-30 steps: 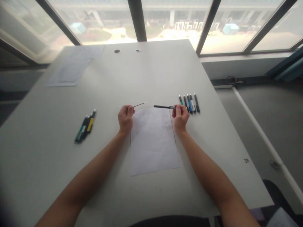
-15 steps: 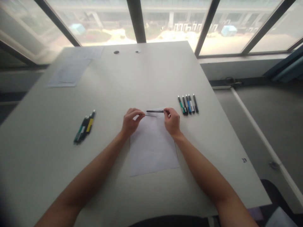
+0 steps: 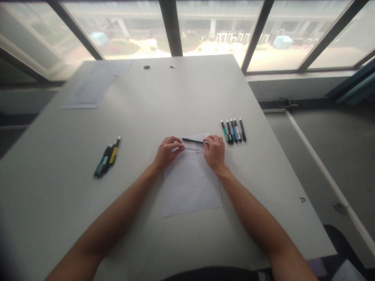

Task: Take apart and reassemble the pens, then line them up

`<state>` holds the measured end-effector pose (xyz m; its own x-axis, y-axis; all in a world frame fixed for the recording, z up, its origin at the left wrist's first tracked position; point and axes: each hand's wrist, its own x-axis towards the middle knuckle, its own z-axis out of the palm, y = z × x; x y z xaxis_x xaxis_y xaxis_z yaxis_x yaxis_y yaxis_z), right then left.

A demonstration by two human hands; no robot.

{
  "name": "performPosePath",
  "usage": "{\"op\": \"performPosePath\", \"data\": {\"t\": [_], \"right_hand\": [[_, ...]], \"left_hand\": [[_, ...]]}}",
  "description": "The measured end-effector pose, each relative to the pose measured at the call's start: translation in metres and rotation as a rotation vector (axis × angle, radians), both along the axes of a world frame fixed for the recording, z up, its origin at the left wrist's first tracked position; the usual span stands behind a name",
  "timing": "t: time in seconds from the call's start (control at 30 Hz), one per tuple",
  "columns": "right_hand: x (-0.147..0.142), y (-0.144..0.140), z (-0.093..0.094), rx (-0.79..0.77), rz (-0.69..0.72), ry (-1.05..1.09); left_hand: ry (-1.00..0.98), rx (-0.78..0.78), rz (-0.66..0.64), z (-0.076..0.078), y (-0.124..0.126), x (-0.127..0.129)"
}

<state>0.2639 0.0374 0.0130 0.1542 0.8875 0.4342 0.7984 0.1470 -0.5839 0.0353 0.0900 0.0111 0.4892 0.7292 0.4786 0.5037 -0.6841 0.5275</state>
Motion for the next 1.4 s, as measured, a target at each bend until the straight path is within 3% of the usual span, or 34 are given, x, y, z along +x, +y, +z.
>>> {"op": "performPosePath", "data": {"t": [0.33,0.6,1.4], "right_hand": [[-0.006,-0.002,0.007,0.098,0.245,0.044],[0.004,0.006,0.0,0.227,0.066,0.312],[-0.001,0.003,0.003,0.163,0.105,0.251]], "left_hand": [[-0.177,0.121,0.133,0.015,-0.003,0.001],[-0.312,0.124,0.35,0.014,0.002,-0.006],[-0.291,0.122,0.197,0.015,-0.001,-0.002]]}}
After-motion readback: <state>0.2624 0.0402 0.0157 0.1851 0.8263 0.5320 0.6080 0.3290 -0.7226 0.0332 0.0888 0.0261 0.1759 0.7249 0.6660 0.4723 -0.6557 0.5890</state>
